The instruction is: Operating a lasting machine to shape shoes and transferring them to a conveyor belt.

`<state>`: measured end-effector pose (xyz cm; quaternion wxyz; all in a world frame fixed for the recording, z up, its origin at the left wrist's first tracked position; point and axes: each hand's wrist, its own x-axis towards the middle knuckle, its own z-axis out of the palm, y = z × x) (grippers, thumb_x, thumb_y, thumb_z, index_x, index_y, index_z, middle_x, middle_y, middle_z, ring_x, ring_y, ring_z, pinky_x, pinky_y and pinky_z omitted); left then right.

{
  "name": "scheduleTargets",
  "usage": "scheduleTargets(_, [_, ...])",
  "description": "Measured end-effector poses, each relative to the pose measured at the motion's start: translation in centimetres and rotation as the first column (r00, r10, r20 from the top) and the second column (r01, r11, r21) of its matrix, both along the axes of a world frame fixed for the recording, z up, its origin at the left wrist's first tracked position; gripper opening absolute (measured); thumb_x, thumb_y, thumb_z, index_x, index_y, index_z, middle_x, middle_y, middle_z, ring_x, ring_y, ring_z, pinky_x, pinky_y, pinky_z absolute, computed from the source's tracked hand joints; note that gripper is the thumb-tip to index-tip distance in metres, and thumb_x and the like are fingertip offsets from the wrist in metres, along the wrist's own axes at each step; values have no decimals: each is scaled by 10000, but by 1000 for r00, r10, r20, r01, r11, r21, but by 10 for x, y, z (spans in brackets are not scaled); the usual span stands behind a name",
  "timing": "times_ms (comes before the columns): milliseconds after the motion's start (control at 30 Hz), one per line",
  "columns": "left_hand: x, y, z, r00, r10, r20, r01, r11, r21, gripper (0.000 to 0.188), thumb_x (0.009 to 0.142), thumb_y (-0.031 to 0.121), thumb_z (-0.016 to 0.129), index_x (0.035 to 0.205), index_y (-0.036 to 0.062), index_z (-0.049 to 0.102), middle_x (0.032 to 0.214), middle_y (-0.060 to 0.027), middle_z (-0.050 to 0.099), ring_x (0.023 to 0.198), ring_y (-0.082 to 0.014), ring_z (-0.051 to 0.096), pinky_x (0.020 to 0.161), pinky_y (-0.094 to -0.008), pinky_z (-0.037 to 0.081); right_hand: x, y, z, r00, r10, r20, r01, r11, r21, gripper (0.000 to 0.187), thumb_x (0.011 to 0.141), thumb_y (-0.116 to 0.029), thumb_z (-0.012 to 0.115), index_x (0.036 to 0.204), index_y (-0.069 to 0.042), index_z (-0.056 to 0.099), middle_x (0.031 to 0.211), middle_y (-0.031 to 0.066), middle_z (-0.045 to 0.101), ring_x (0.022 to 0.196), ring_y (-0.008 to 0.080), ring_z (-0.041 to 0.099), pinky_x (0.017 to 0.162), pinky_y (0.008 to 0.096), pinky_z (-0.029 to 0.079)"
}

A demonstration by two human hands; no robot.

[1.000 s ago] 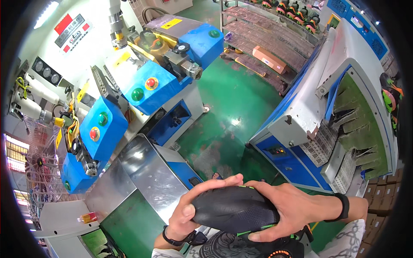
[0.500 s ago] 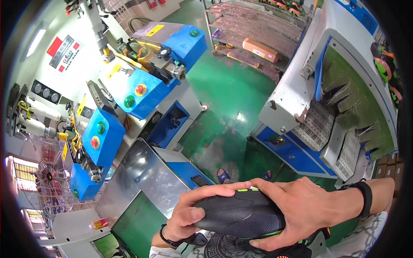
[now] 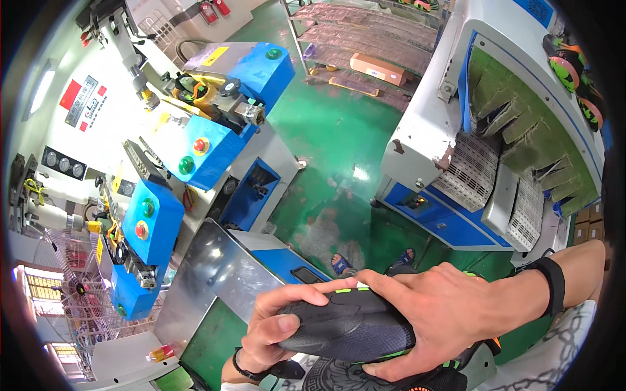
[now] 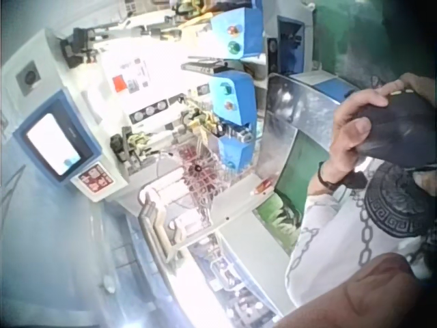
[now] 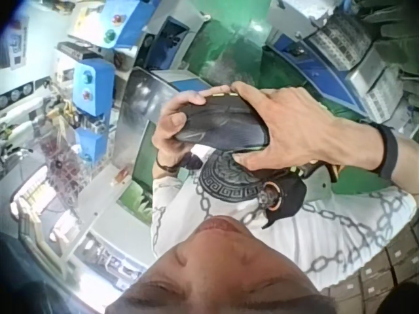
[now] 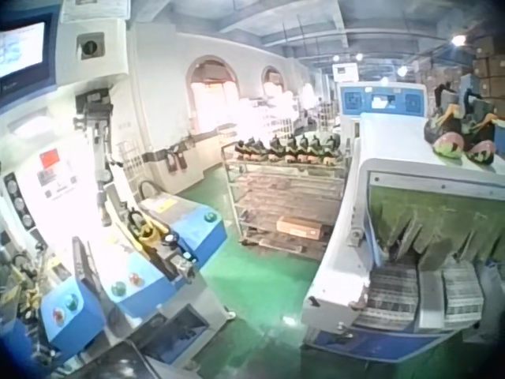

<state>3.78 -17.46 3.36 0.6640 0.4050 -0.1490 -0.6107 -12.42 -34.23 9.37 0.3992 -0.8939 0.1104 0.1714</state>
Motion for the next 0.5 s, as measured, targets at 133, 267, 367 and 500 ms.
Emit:
scheduleTargets(133, [-2,4,-11,996,-83,19,84,996,-17,416,749,273,589,1015,-47,602,1264,-431,443,1115,-511,544,960,-538,464,-8,2,-19,1000,21,-22,-19,996,83,951,666,-488,764,1340,24,332,921,208,640,685,350,667,585,404,555])
scheduleTargets(267, [-4,4,-18,988,-129,-86,129,992,-7,501,797,337,585,1124,-43,570,1337,-398,399,1196,-476,498,1028,-510,403,-13,-1,-40,994,-2,113,-17,986,168,951,702,-479,743,1343,75,310,963,238,634,674,372,664,600,395,551])
scheduleTargets(367, [-2,4,-17,978,-92,-188,88,996,-32,593,794,383,580,1206,-42,536,1384,-380,355,1260,-459,442,1066,-521,346,-14,-3,-45,991,-18,130,-19,960,278,1016,624,-385,830,1369,65,304,934,174,658,738,295,686,669,335,551])
scheduleTargets(500, [0,5,-16,984,-167,-58,144,948,-284,677,779,421,584,1306,6,497,1410,-364,332,1332,-452,352,1100,-540,266,-16,-2,-46,967,-19,254,-59,953,296,1056,618,-373,836,1398,69,278,961,166,652,776,272,685,693,327,537])
